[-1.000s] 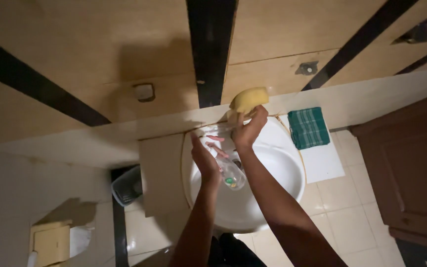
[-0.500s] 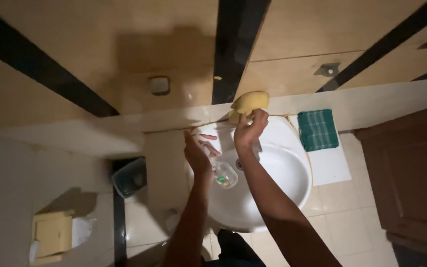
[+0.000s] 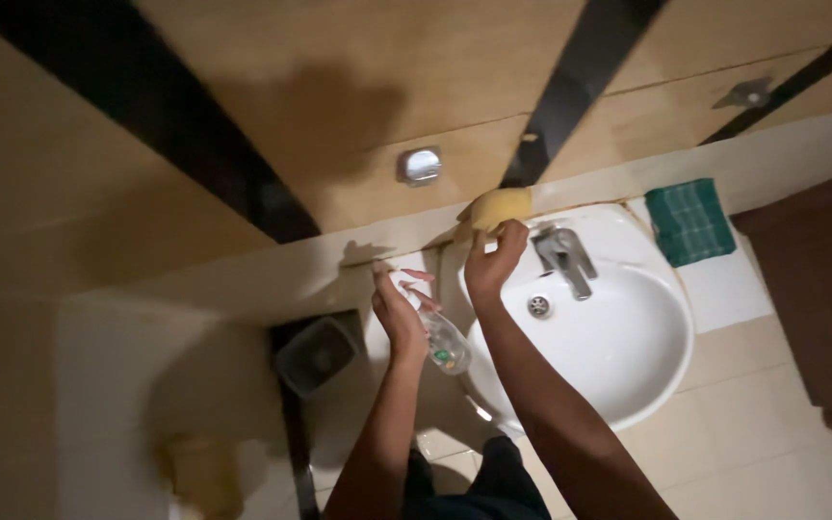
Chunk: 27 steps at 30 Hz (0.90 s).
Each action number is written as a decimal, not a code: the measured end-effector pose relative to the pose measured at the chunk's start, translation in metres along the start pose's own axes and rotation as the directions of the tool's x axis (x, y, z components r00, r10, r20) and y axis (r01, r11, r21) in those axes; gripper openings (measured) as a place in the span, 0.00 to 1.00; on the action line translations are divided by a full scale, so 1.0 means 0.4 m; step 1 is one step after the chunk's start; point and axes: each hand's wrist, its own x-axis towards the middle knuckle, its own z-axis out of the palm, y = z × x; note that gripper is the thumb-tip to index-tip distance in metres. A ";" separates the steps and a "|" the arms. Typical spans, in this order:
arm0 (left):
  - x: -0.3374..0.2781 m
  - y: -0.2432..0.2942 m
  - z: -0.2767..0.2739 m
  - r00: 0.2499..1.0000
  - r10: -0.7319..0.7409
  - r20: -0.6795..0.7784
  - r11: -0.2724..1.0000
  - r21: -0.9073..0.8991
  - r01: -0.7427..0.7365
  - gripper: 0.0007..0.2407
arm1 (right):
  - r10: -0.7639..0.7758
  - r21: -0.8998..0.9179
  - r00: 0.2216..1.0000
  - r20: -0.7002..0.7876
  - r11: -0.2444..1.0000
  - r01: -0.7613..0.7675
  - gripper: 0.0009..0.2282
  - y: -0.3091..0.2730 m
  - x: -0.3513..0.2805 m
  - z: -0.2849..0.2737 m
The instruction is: The person cleans the bathroom wall above the sink using a spray bottle and a yellow sponge. They repeatedly spray the wall and wipe it down with the sponge, focusing on the area between the black vertical stripes.
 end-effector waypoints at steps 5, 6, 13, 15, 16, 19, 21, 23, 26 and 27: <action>0.042 0.019 -0.113 1.000 -0.001 0.013 1.000 -0.003 0.001 0.31 | 0.043 -0.026 0.999 0.008 0.999 -0.043 0.13 -0.023 -0.131 0.109; 0.048 0.030 -0.131 1.000 -0.011 0.015 1.000 0.021 0.011 0.30 | 0.102 0.009 0.995 0.024 0.995 -0.102 0.13 -0.019 -0.159 0.133; 0.057 0.070 -0.245 0.999 0.029 -0.024 0.994 0.106 -0.026 0.34 | 0.401 0.265 0.910 0.103 0.871 -0.413 0.16 -0.102 -0.275 0.243; 0.053 0.097 -0.257 0.997 0.061 -0.053 0.998 0.024 -0.060 0.31 | 0.417 0.291 0.903 0.099 0.856 -0.427 0.14 -0.110 -0.295 0.269; 0.046 0.111 -0.264 0.997 0.063 -0.053 0.998 0.021 -0.062 0.31 | 0.415 0.293 0.905 0.100 0.857 -0.425 0.14 -0.137 -0.291 0.271; 0.033 0.133 -0.284 0.997 0.046 -0.056 0.998 0.055 -0.043 0.33 | 0.563 0.483 0.789 0.245 0.635 -0.603 0.11 -0.223 -0.268 0.264; 0.035 0.136 -0.294 0.995 0.084 -0.056 0.996 -0.018 -0.085 0.33 | 0.708 0.602 0.607 0.360 0.321 -0.731 0.13 -0.299 -0.231 0.252; 0.024 0.147 -0.304 0.991 0.132 -0.020 0.991 -0.030 -0.133 0.32 | 0.692 0.623 0.610 0.387 0.291 -0.726 0.12 -0.368 -0.203 0.234; 0.007 0.178 -0.302 0.992 0.129 0.005 0.988 -0.090 -0.128 0.31 | 0.647 0.661 0.631 0.428 0.253 -0.707 0.10 -0.439 -0.163 0.201; 0.003 0.192 -0.295 0.997 0.082 -0.010 0.987 -0.138 -0.083 0.30 | 0.613 0.677 0.649 0.450 0.240 -0.695 0.11 -0.458 -0.147 0.190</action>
